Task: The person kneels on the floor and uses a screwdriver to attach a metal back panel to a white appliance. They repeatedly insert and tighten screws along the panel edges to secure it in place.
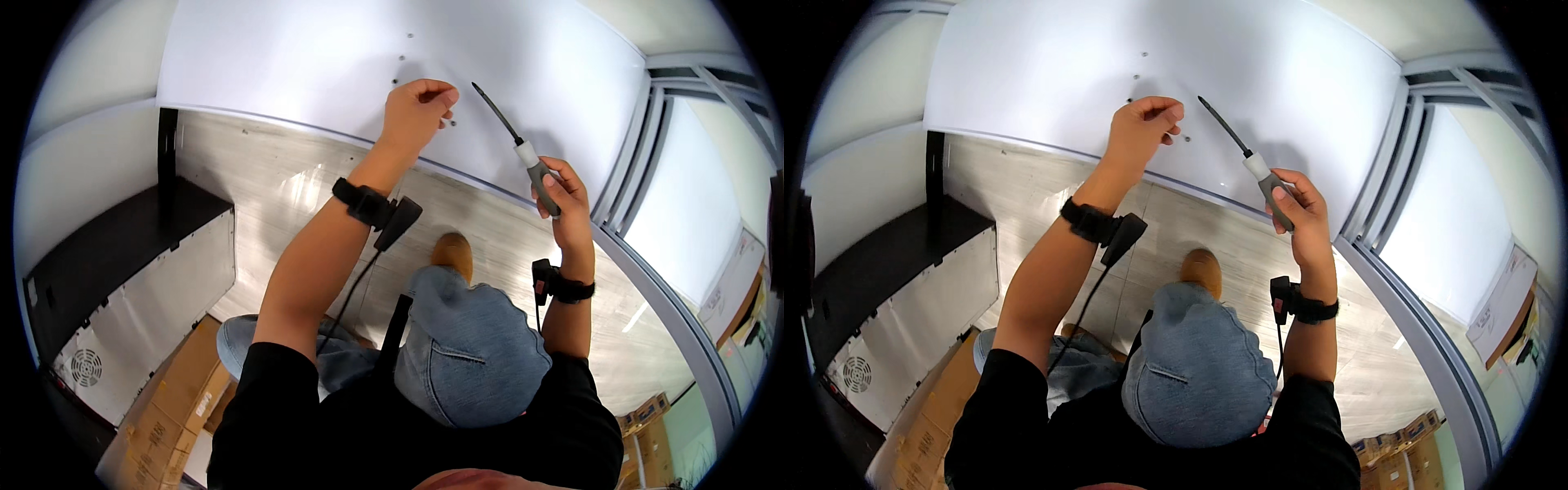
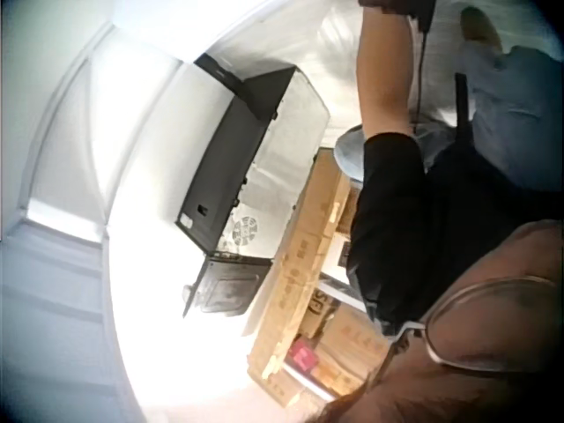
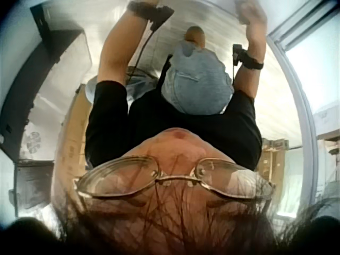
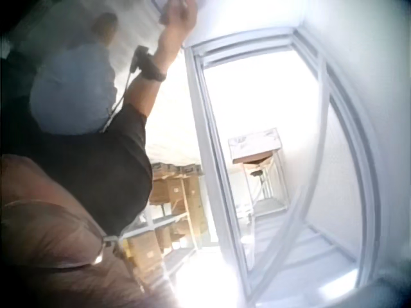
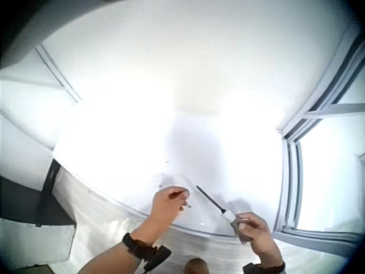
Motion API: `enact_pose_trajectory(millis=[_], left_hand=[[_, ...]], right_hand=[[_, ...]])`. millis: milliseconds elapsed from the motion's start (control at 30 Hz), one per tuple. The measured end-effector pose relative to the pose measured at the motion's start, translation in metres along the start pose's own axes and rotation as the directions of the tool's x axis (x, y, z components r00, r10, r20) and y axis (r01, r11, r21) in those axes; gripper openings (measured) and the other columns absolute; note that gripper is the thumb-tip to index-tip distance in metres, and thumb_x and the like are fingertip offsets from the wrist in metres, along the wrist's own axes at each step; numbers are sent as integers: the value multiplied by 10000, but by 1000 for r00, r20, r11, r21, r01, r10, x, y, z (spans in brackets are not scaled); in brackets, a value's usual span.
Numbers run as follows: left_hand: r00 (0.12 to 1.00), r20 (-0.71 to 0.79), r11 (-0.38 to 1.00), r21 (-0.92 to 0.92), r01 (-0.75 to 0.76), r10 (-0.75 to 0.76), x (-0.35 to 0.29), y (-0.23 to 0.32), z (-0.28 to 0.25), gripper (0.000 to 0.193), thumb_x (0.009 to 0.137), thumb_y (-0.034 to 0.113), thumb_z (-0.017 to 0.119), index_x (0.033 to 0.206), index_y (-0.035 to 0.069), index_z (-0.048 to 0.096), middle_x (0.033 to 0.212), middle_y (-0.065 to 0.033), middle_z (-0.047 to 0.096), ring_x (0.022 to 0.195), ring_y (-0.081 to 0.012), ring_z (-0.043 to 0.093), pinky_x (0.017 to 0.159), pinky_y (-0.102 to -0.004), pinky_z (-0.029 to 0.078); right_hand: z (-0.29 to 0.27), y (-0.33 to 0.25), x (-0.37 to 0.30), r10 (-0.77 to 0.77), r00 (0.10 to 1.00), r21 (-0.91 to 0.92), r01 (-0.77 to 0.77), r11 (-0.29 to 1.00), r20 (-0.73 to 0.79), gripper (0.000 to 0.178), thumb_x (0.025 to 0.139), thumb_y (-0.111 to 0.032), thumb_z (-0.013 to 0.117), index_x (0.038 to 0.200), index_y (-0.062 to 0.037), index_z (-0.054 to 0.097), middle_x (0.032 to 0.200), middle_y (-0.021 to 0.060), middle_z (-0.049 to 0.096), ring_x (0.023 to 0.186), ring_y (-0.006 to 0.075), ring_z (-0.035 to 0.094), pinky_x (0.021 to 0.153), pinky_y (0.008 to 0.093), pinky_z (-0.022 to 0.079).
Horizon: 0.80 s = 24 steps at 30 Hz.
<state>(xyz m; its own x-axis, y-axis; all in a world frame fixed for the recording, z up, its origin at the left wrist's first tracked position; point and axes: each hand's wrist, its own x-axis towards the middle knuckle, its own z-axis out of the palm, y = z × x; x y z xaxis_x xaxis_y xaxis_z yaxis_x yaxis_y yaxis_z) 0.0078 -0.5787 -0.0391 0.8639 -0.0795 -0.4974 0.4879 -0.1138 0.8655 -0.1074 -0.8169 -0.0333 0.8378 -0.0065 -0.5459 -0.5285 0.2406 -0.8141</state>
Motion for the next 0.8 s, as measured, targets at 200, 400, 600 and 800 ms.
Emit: enact_pose_trajectory(millis=[200,400,600,800], left_hand=[[979,95,681,-706,195,-182,-54,11,-73,182,923,164,570,1044,30,578,977,-70,630,860,-158,619,767,-266,533],[981,-52,456,-889,39,-185,-118,-4,-154,154,939,131,528,1029,14,573,978,-83,634,918,-182,627,836,-285,538],[944,-268,381,-907,-180,-192,-185,-38,-228,137,941,82,502,1012,-13,571,961,-104,633,926,-205,635,856,-296,542],[882,-399,338,-890,-306,-250,-240,-64,-270,134,943,67,489,1009,-17,570,940,-99,627,893,-203,642,827,-289,552]], right_hand=[[57,-43,0,43,967,-146,-6,989,252,269,838,-134,604,1088,-33,615,726,37,589,535,63,457,471,200,331],[153,-71,-1,133,904,-396,44,917,407,279,830,-144,619,1086,-33,617,741,28,599,575,60,488,480,194,339],[251,-61,-4,238,789,-523,121,844,566,285,829,-173,632,1082,-40,619,753,2,597,628,53,512,488,190,350],[327,-55,-19,333,687,-670,302,679,647,278,828,-194,637,1074,-65,625,728,-7,573,607,51,484,491,195,350]])
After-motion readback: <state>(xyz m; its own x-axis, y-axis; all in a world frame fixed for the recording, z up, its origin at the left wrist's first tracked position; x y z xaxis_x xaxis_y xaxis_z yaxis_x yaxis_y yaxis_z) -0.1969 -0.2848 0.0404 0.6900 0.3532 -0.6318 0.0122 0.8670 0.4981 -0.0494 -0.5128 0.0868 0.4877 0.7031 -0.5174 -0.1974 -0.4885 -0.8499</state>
